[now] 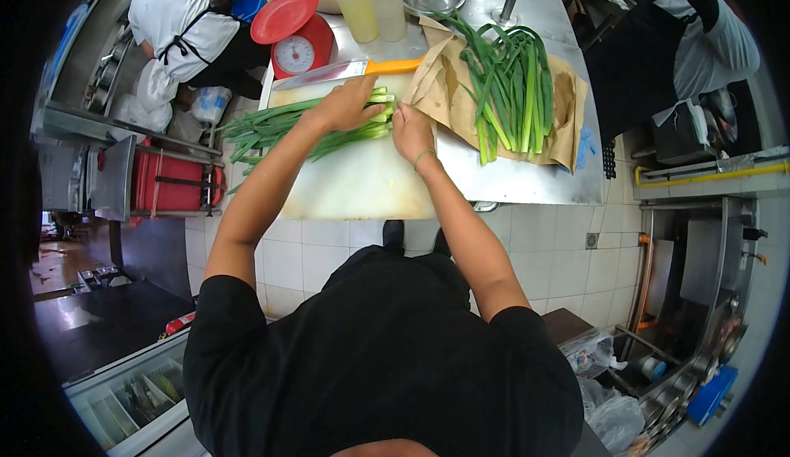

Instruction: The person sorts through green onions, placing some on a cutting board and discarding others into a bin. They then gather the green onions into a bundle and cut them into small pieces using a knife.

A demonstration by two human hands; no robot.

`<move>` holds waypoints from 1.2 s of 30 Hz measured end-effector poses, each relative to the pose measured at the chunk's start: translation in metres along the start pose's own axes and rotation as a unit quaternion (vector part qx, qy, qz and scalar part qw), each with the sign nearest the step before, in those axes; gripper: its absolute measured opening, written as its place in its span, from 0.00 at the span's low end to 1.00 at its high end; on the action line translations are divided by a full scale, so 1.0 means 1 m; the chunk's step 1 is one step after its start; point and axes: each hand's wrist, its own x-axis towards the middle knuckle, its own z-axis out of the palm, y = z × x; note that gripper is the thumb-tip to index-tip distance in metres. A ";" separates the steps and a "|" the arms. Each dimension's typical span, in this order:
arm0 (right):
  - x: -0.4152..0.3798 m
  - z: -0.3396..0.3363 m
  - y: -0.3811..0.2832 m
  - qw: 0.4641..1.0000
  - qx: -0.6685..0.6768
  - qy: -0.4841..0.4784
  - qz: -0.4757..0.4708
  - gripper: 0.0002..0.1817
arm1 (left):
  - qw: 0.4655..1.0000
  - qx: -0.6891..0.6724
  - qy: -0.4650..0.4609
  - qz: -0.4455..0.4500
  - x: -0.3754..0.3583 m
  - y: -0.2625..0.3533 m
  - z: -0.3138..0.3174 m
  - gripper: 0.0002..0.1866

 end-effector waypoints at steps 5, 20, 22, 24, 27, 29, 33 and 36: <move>-0.001 -0.003 -0.004 0.998 0.053 -0.027 0.017 0.21 | 0.995 -0.068 -0.063 0.023 0.016 -0.014 -0.015 0.37; 0.005 0.001 0.004 0.994 0.104 -0.013 0.031 0.22 | 0.984 -0.172 0.052 0.017 0.038 -0.034 -0.013 0.29; 0.004 -0.001 0.003 0.995 0.087 -0.024 0.038 0.22 | 0.981 -0.177 0.073 0.045 0.041 -0.039 -0.008 0.29; 0.004 -0.002 0.003 0.995 0.091 -0.021 0.036 0.22 | 0.979 -0.163 0.091 0.086 0.044 -0.045 -0.003 0.27; 0.006 0.000 0.004 0.994 0.099 -0.018 0.037 0.22 | 0.991 -0.096 0.055 0.074 0.043 -0.042 -0.013 0.24; 0.006 0.001 0.005 0.994 0.102 -0.017 0.040 0.22 | 0.989 -0.115 0.074 0.063 0.038 -0.044 -0.002 0.23; 0.007 0.001 0.006 0.997 0.073 -0.003 0.022 0.22 | 0.985 -0.169 0.010 0.019 0.024 -0.041 -0.003 0.23; 0.006 0.000 0.005 0.996 0.085 -0.004 0.030 0.22 | 0.989 -0.130 -0.005 0.077 0.019 -0.050 0.002 0.34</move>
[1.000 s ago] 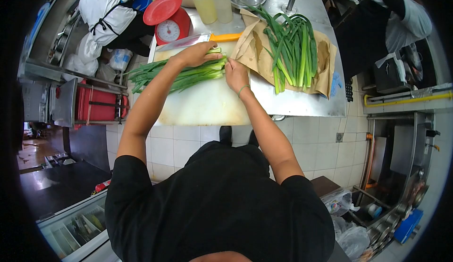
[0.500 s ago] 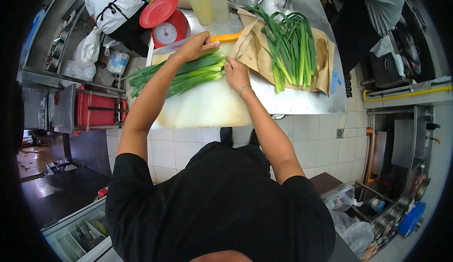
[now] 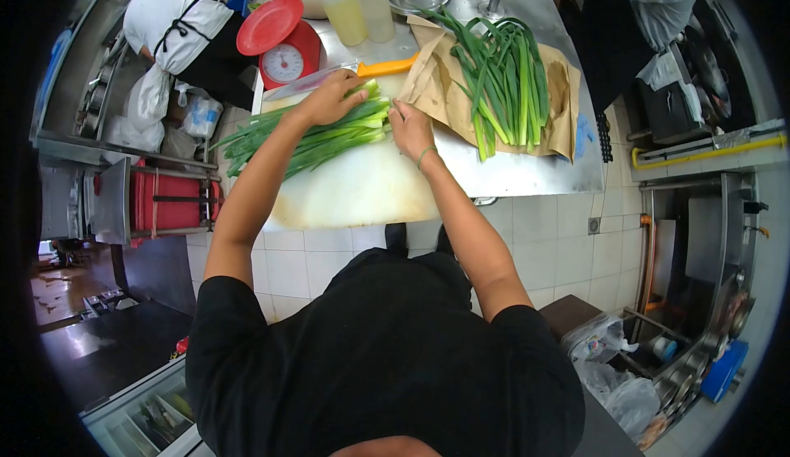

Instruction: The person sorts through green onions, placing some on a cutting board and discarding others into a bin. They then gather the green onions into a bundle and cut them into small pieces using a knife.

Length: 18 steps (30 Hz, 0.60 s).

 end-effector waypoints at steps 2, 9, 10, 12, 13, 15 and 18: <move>0.000 0.000 -0.001 1.000 0.009 -0.005 0.009 0.22 | 0.999 0.026 -0.042 -0.009 -0.006 0.008 -0.003 0.43; 0.001 -0.003 -0.010 1.000 0.004 -0.008 0.028 0.22 | 0.981 0.178 -0.072 -0.004 -0.029 0.026 0.004 0.68; 0.001 -0.004 -0.010 0.999 -0.005 -0.012 0.035 0.22 | 0.981 0.178 -0.072 -0.005 -0.028 0.025 0.006 0.68; 0.003 -0.003 -0.005 0.999 0.006 -0.012 0.036 0.22 | 0.993 0.113 -0.044 0.012 -0.026 0.021 0.010 0.62; 0.003 -0.003 -0.004 0.999 0.017 -0.011 0.040 0.22 | 0.993 0.113 -0.043 0.011 -0.026 0.024 0.008 0.62; 0.004 -0.005 -0.001 0.999 0.029 -0.011 0.044 0.22 | 0.993 0.106 -0.056 -0.003 -0.026 0.030 0.007 0.57; 0.007 -0.004 0.006 0.998 0.033 -0.006 0.059 0.21 | 0.993 0.108 -0.034 0.030 -0.028 0.032 0.011 0.56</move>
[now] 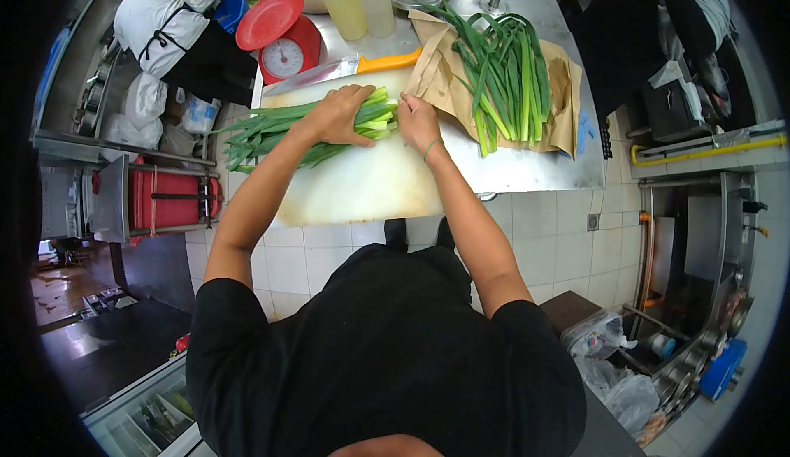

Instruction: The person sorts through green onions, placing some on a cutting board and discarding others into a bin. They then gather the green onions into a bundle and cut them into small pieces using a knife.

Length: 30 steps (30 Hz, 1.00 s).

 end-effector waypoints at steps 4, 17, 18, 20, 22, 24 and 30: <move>0.004 -0.006 -0.017 0.991 -0.089 -0.078 0.058 0.18 | 1.000 0.008 0.004 -0.003 0.003 0.004 0.001 0.56; -0.032 0.007 -0.009 0.991 -0.109 -0.024 -0.072 0.14 | 1.000 0.014 0.004 -0.003 0.012 0.005 0.005 0.61; -0.033 0.001 -0.013 0.991 -0.113 -0.012 -0.068 0.14 | 1.000 0.025 -0.003 -0.018 0.012 0.009 0.002 0.61; -0.037 -0.011 -0.020 0.993 -0.080 -0.087 -0.016 0.15 | 0.998 0.041 -0.004 -0.042 0.009 0.016 0.001 0.63; -0.046 -0.027 -0.020 0.992 -0.088 -0.082 -0.038 0.15 | 0.997 0.058 0.026 -0.033 0.007 0.019 -0.001 0.64; -0.067 -0.048 -0.016 0.989 -0.078 -0.055 -0.111 0.16 | 0.995 0.068 0.076 -0.010 0.006 0.017 -0.005 0.65; -0.122 -0.154 0.000 0.956 0.243 -0.036 0.158 0.12 | 0.980 -0.003 0.155 0.124 0.031 0.051 -0.020 0.44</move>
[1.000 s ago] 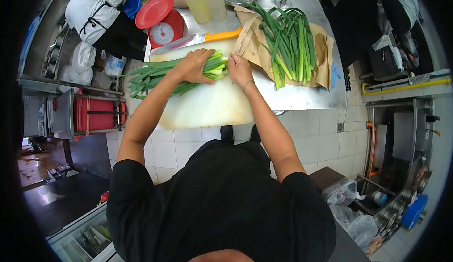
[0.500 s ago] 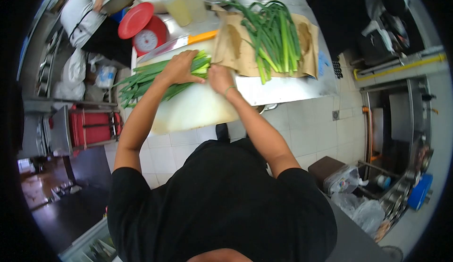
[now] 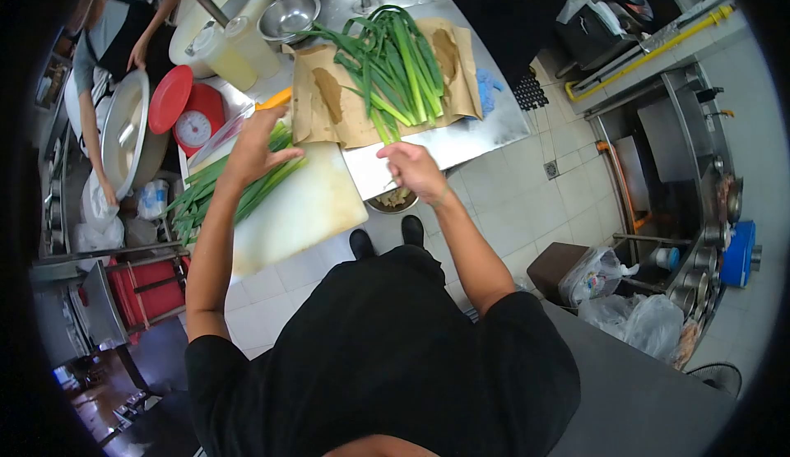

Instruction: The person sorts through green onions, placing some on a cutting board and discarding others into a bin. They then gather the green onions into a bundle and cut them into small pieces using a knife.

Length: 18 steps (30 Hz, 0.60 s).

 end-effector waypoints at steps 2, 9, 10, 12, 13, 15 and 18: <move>-0.014 -0.035 -0.001 0.998 0.043 0.045 0.004 0.12 | 0.996 -0.042 0.006 0.080 0.025 0.016 0.018 0.27; -0.022 -0.103 0.042 0.988 0.029 0.087 -0.121 0.16 | 0.953 -0.005 0.001 0.304 0.144 0.070 0.154 0.23; -0.025 -0.099 0.036 0.989 0.076 0.103 -0.080 0.16 | 0.960 0.013 -0.065 0.273 0.152 0.078 0.161 0.26; -0.031 -0.099 0.034 0.989 0.082 0.090 -0.081 0.13 | 0.951 0.079 -0.036 0.296 0.164 0.093 0.161 0.24; -0.034 -0.100 0.030 0.988 0.077 0.092 -0.095 0.13 | 0.949 0.086 -0.026 0.303 0.172 0.094 0.162 0.24; -0.042 -0.102 0.024 0.989 0.100 0.101 -0.026 0.12 | 0.935 0.081 -0.151 0.310 0.180 0.094 0.162 0.19; -0.052 -0.113 0.018 0.986 0.091 0.137 -0.026 0.12 | 0.925 0.074 -0.135 0.347 0.184 0.093 0.152 0.20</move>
